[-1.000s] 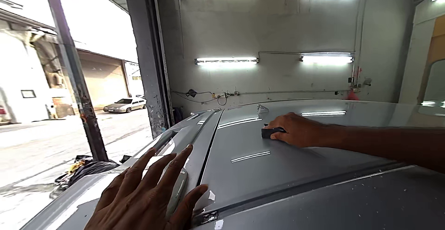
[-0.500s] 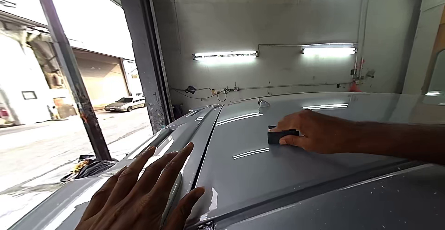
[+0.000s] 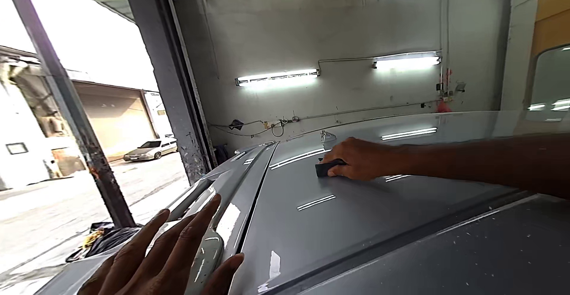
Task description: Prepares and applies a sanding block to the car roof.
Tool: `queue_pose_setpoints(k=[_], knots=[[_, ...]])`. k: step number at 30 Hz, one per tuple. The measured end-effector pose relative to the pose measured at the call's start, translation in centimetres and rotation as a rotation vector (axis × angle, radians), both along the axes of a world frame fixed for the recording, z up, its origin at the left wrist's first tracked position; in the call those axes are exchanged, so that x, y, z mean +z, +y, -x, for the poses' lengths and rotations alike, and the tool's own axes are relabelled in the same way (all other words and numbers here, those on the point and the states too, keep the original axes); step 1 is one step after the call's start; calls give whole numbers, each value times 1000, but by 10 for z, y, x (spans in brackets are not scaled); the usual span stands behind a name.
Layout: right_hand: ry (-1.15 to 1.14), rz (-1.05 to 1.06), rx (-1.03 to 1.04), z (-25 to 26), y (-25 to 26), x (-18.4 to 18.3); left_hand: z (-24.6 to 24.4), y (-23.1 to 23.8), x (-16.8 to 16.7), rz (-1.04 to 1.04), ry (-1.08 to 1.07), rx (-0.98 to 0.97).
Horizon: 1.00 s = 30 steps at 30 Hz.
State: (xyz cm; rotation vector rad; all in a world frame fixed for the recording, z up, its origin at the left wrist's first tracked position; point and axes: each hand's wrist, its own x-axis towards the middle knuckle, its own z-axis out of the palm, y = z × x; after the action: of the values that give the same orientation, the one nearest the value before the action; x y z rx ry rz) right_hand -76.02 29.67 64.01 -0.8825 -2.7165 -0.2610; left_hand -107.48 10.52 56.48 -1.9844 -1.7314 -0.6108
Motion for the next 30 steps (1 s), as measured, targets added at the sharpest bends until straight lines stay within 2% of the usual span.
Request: queue_pose_setpoints(k=[2,5,7,13,18,24,30], knots=[[-10,5,-10,2,1,4,2,-2,0,-19,2,10],[3,-28,-13,-20,-42,0,-1,-3,3,-24,20,5],[-2,-36,5,-28,-54,-4,-4,-1,1,5,9,-3],[-25,-34,44,4,5,5,0,-3,3,-15,-2,15],[19,-53,50,-32,-41,-5,-4,-3,3,15,18,7],[-13,-86,19,0,13,0,-1,-4,2,10,-5,21],[5,-88,62,-29,-36,-8,-5,-3,1,42,13,-14]])
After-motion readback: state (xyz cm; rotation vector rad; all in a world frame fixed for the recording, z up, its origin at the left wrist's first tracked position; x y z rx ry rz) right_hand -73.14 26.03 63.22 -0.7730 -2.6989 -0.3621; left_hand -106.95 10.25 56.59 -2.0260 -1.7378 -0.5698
